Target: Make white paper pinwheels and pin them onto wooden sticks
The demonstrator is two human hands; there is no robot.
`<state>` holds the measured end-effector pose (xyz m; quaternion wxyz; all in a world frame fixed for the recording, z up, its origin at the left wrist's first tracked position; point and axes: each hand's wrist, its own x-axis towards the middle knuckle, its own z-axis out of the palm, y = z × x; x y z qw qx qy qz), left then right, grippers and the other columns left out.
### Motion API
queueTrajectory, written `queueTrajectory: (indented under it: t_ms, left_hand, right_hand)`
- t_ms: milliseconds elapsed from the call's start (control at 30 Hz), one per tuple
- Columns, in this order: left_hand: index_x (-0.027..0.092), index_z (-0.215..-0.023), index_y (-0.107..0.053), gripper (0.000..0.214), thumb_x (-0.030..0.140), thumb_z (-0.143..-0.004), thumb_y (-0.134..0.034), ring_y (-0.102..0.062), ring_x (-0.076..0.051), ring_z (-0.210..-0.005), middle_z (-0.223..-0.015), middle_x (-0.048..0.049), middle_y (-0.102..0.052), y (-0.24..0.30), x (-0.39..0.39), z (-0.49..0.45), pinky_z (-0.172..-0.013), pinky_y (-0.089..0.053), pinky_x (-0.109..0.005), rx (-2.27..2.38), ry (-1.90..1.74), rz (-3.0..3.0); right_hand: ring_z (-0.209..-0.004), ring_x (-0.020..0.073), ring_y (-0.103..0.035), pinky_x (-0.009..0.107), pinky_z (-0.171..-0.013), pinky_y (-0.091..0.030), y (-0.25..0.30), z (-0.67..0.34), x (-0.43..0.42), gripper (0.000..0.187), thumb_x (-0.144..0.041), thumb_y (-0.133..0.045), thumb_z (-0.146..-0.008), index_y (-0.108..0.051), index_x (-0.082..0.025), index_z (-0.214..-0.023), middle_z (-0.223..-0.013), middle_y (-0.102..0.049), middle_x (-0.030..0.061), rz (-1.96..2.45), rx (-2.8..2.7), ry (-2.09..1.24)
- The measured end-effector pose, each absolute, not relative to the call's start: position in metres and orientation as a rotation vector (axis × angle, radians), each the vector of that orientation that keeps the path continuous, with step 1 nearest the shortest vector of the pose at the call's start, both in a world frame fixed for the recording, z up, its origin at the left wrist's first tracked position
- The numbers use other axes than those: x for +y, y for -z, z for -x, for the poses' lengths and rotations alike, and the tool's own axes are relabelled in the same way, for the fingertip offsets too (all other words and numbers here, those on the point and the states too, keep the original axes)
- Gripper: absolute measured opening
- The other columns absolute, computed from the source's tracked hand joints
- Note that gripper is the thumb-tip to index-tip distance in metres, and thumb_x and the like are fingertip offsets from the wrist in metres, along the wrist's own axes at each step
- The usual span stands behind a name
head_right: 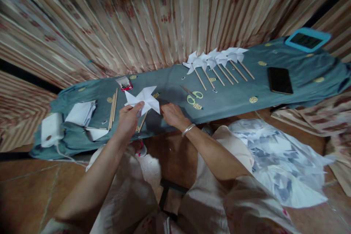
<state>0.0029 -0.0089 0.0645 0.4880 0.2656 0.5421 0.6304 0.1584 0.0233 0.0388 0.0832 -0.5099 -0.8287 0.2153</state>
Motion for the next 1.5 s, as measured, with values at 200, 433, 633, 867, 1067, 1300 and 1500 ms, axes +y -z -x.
queueTrajectory:
  t_ms: [200,433,633,867,1067,1300,1500]
  left_hand:
    - [0.016,-0.058,-0.069,0.014,0.026,-0.055,-0.079,-0.056,-0.012,-0.052,-0.057,0.0008,-0.068,-0.040,0.023,0.000,-0.056,-0.044,-0.025,1.353,-1.452,-0.758]
    - [0.017,-0.064,-0.073,0.011,0.027,-0.060,-0.075,-0.056,-0.013,-0.054,-0.060,0.0006,-0.069,-0.032,0.036,-0.010,-0.056,-0.044,-0.025,1.360,-1.403,-0.892]
    - [0.020,-0.065,-0.075,0.005,0.022,-0.062,-0.074,-0.060,-0.015,-0.060,-0.066,0.0010,-0.073,-0.039,0.035,-0.012,-0.061,-0.048,-0.026,1.308,-1.450,-0.883]
    - [0.021,-0.068,-0.077,0.008,0.020,-0.061,-0.076,-0.065,-0.017,-0.067,-0.072,0.0006,-0.075,-0.046,0.029,-0.014,-0.065,-0.052,-0.028,1.265,-1.475,-0.843]
    - [0.021,-0.069,-0.078,0.012,0.026,-0.058,-0.082,-0.064,-0.016,-0.063,-0.070,-0.0001,-0.075,-0.044,0.026,-0.020,-0.060,-0.051,-0.027,1.243,-1.451,-0.827]
    - [0.022,-0.066,-0.077,0.016,0.030,-0.055,-0.085,-0.064,-0.017,-0.063,-0.067,-0.0003,-0.074,-0.047,0.025,-0.025,-0.060,-0.052,-0.028,1.224,-1.438,-0.826]
    - [0.020,-0.068,-0.077,0.013,0.028,-0.059,-0.083,-0.064,-0.016,-0.062,-0.069,-0.0011,-0.075,-0.043,0.024,-0.026,-0.059,-0.051,-0.027,1.244,-1.434,-0.849]
  right_hand:
    - [-0.086,0.0198,-0.069,0.032,-0.081,-0.051,-0.049,-0.184,0.050,0.017,-0.021,-0.055,-0.087,-0.070,-0.016,-0.094,-0.093,-0.075,0.0074,1.461,-1.901,-0.745]
    - [-0.074,0.0154,-0.066,0.029,-0.071,-0.052,-0.052,-0.165,0.038,0.007,-0.024,-0.064,-0.080,-0.067,-0.018,-0.083,-0.079,-0.072,0.0015,1.075,-1.609,-1.050]
    - [-0.075,0.0158,-0.066,0.030,-0.074,-0.053,-0.057,-0.152,0.029,0.007,-0.021,-0.062,-0.085,-0.069,-0.020,-0.083,-0.079,-0.072,0.0007,1.137,-1.653,-0.858]
    - [-0.116,0.0222,-0.060,0.045,-0.104,-0.046,-0.054,-0.155,0.030,0.005,-0.022,-0.068,-0.084,-0.072,-0.025,-0.083,-0.121,-0.066,0.0038,1.148,-1.689,-0.629]
    - [-0.127,0.0223,-0.054,0.045,-0.111,-0.042,-0.046,-0.160,0.033,0.003,-0.023,-0.071,-0.081,-0.072,-0.025,-0.081,-0.130,-0.060,0.0037,1.130,-1.588,-0.784]
    - [-0.120,0.0219,-0.058,0.044,-0.110,-0.043,-0.046,-0.166,0.035,0.002,-0.023,-0.071,-0.080,-0.072,-0.024,-0.080,-0.119,-0.064,0.0041,1.116,-1.518,-0.890]
    - [-0.120,0.0213,-0.057,0.044,-0.109,-0.041,-0.045,-0.169,0.034,0.001,-0.024,-0.072,-0.080,-0.072,-0.024,-0.080,-0.118,-0.064,0.0039,1.096,-1.488,-0.946]
